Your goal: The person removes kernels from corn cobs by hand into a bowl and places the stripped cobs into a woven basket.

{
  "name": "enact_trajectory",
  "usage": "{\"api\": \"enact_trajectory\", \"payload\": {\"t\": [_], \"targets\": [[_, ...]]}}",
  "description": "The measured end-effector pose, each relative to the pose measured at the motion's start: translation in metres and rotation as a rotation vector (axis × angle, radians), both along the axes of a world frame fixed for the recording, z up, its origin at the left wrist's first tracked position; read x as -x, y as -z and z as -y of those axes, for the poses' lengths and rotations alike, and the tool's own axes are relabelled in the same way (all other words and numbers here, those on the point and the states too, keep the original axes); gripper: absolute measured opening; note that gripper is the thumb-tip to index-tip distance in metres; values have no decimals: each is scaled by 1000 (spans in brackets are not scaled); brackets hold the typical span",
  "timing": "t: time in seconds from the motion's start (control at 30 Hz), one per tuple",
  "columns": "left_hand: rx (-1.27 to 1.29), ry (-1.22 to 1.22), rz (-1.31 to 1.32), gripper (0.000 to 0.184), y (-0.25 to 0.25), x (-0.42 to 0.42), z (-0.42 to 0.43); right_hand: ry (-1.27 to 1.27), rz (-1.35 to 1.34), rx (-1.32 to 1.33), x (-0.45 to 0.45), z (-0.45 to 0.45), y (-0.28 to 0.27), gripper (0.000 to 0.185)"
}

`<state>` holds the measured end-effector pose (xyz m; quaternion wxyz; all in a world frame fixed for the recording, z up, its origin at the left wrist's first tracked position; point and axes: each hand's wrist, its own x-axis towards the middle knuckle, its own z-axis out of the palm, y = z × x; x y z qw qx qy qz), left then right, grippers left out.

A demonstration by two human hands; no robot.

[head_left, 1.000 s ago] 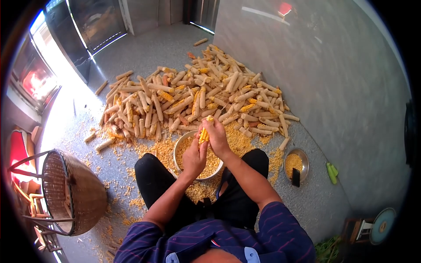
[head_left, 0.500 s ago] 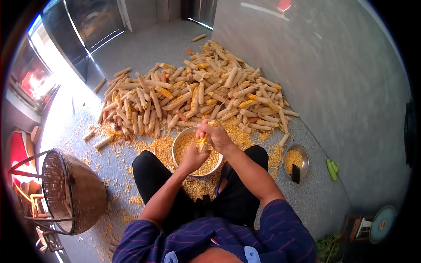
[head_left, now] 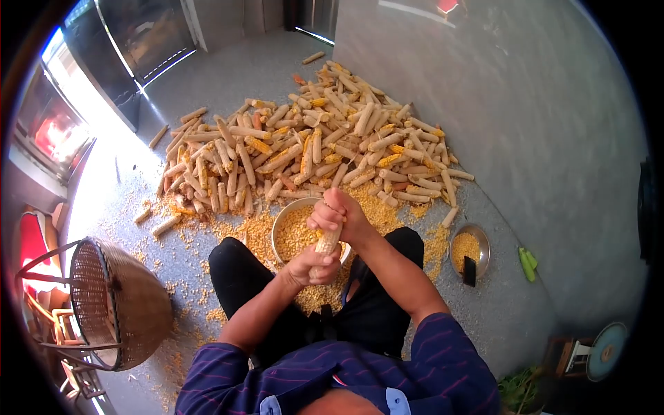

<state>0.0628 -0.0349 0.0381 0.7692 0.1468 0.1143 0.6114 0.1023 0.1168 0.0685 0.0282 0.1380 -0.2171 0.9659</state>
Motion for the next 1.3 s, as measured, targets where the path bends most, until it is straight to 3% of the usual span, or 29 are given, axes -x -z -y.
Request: {"api": "enact_trajectory", "payload": {"t": [0.03, 0.13, 0.17, 0.2, 0.23, 0.27, 0.33, 0.4, 0.47, 0.53, 0.6, 0.7, 0.73, 0.77, 0.83, 0.87, 0.93, 1.0, 1.03, 1.07, 1.13, 1.2, 1.27, 1.3], "targets": [[1, -38, -42, 21, -3, -3, 0, -1, 0, 1, 1, -1, -1, 43], [92, -149, -233, 21, -2, 0, -3, 118, 172, -347, 5, -8, -8, 40], [251, -274, -598, 21, -2, 4, -6, 119, 171, -347, 8, -6, -3, 40], [414, -397, -962, 21, 0, 7, -7, 384, 411, -448, 12, 1, 7, 32], [350, -616, -1396, 22, 9, 6, -10, 651, 653, -542, 14, 10, 12, 25], [354, -614, -1396, 22, 17, 6, -10, 648, 655, -540, 13, 17, 17, 25], [613, -680, -2032, 26, 9, 8, -13, 739, 731, -548, 10, 28, 21, 16], [663, -631, -1954, 28, 7, 8, -15, 721, 723, -562, 11, 30, 28, 16], [595, -756, -1863, 30, 15, 5, -17, 923, 661, -958, 13, 39, 32, 17], [504, -826, -1897, 32, 36, 12, -18, 943, 626, -901, 14, 45, 33, 19], [417, -897, -1920, 33, 40, 14, -19, 796, 634, -919, 16, 34, 32, 19], [311, -596, -853, 20, -6, 16, -15, 615, 577, -756, 10, 24, 22, 16], [313, -597, -848, 20, -9, 17, -10, 500, 534, -681, 6, 22, 12, 15], [268, -453, -618, 18, -11, 17, -4, 347, 464, -518, 3, 19, -1, 11], [168, -209, -236, 17, -4, 15, 0, 220, 384, -437, 2, 14, -2, 14], [168, -215, -232, 17, -2, 11, 3, 98, 302, -350, 3, 14, -3, 17], [-6, -123, 136, 14, -4, 3, 2, -6, 223, -295, 6, 12, 1, 21], [-41, -87, 151, 16, -13, 7, -1, -124, 18, -156, 10, 11, -2, 23], [113, -264, -207, 16, -19, 9, -3, 6, 194, -190, 5, 13, -12, 25], [267, -434, -566, 16, -23, 12, -6, 7, 197, -188, 7, 13, -9, 25], [194, -762, -1503, 21, 1, 24, -13, 316, 540, -475, 17, 11, 10, 22], [536, -663, -1944, 24, 12, 14, -14, 358, 603, -559, 21, 16, 39, 17], [604, -687, -1974, 28, 17, 21, -20, 893, 800, -969, 24, 40, 42, 37], [668, -711, -2008, 32, 15, 23, -21, 916, 710, -879, 25, 46, 42, 54]]}}
